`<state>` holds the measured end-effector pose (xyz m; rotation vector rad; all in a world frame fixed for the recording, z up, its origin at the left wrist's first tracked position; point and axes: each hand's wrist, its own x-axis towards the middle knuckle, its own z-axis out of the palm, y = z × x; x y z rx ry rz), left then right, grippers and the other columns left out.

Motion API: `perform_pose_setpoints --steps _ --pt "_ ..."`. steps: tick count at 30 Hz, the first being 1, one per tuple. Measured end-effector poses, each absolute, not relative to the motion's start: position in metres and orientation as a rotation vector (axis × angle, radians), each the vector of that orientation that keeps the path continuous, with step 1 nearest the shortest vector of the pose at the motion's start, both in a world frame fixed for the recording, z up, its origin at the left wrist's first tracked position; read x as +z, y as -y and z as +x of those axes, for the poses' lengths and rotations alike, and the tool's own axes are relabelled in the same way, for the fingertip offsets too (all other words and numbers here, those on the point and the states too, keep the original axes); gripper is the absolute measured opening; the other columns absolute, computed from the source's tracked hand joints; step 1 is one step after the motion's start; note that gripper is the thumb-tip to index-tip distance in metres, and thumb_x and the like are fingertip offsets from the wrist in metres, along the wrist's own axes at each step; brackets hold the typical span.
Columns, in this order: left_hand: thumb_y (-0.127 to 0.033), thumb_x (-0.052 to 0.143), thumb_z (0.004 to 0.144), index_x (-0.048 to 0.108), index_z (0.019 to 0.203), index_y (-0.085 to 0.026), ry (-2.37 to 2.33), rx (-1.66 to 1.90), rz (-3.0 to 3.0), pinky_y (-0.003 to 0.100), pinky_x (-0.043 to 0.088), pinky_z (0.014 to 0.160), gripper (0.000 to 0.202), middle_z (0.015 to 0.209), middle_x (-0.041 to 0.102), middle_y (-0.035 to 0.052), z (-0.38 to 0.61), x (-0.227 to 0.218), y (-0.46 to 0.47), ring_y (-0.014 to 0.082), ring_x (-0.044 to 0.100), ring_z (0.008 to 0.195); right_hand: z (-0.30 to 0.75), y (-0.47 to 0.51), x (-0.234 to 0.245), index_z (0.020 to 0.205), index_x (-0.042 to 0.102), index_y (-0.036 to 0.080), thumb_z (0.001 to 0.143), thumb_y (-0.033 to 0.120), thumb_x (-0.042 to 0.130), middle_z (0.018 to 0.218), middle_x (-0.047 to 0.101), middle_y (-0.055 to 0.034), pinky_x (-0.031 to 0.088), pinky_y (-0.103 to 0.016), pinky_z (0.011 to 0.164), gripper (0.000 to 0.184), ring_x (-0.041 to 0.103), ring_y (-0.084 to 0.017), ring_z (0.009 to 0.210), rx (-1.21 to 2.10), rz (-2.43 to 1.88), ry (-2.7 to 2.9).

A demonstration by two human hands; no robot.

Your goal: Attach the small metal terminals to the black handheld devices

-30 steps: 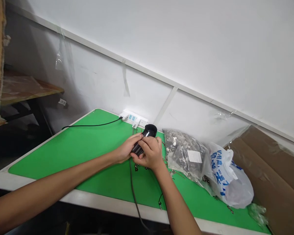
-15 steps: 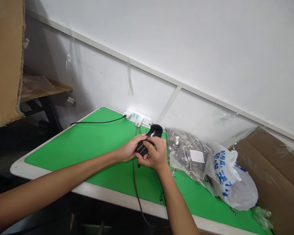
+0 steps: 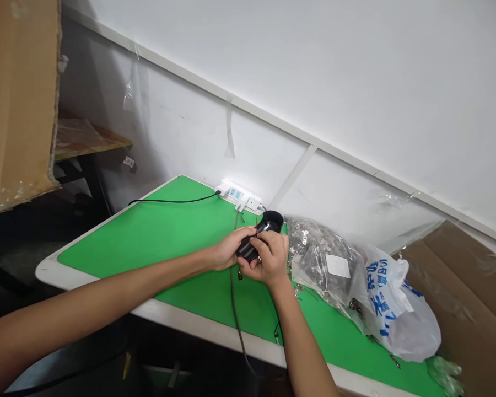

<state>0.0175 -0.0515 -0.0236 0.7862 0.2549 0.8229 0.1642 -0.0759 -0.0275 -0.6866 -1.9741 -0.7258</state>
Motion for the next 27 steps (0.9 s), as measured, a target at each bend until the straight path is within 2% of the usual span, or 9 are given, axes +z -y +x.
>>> perform_pose_setpoints --steps 5,21,23,27 --pt "-0.038 0.066 0.088 0.054 0.092 -0.017 -0.253 0.809 0.797 0.024 0.050 0.045 0.024 0.065 0.061 -0.0012 0.017 -0.025 0.052 0.0147 0.062 0.048 0.161 0.077 -0.025 0.111 0.061 0.022 0.094 0.050 0.056 0.096 0.065 -0.0101 0.043 -0.044 0.076 0.033 0.063 -0.027 0.087 -0.747 -0.701 1.969" --pt "-0.033 0.078 0.081 0.062 0.091 -0.015 -0.320 0.937 0.841 0.023 0.053 0.062 0.027 0.075 0.062 -0.0001 0.011 -0.018 0.058 0.0137 0.065 0.067 0.151 0.075 -0.035 0.110 0.062 0.019 0.093 0.044 0.055 0.092 0.070 -0.0100 0.036 -0.043 0.079 0.032 0.064 -0.026 0.080 -0.803 -0.674 1.883" --pt "-0.034 0.078 0.081 0.061 0.093 -0.015 -0.327 0.925 0.862 0.023 0.052 0.059 0.029 0.075 0.063 -0.0003 0.010 -0.017 0.057 0.0134 0.065 0.064 0.151 0.075 -0.035 0.110 0.063 0.018 0.092 0.045 0.056 0.093 0.070 -0.0102 0.036 -0.043 0.079 0.033 0.064 -0.026 0.081 -0.817 -0.689 1.879" --pt "-0.041 0.075 0.080 0.055 0.095 -0.018 -0.336 0.904 0.905 0.023 0.048 0.042 0.033 0.070 0.060 -0.0036 0.012 -0.017 0.057 0.0132 0.059 0.047 0.151 0.074 -0.036 0.107 0.065 0.018 0.091 0.046 0.057 0.093 0.070 -0.0094 0.036 -0.043 0.079 0.033 0.064 -0.025 0.082 -0.824 -0.692 1.883"
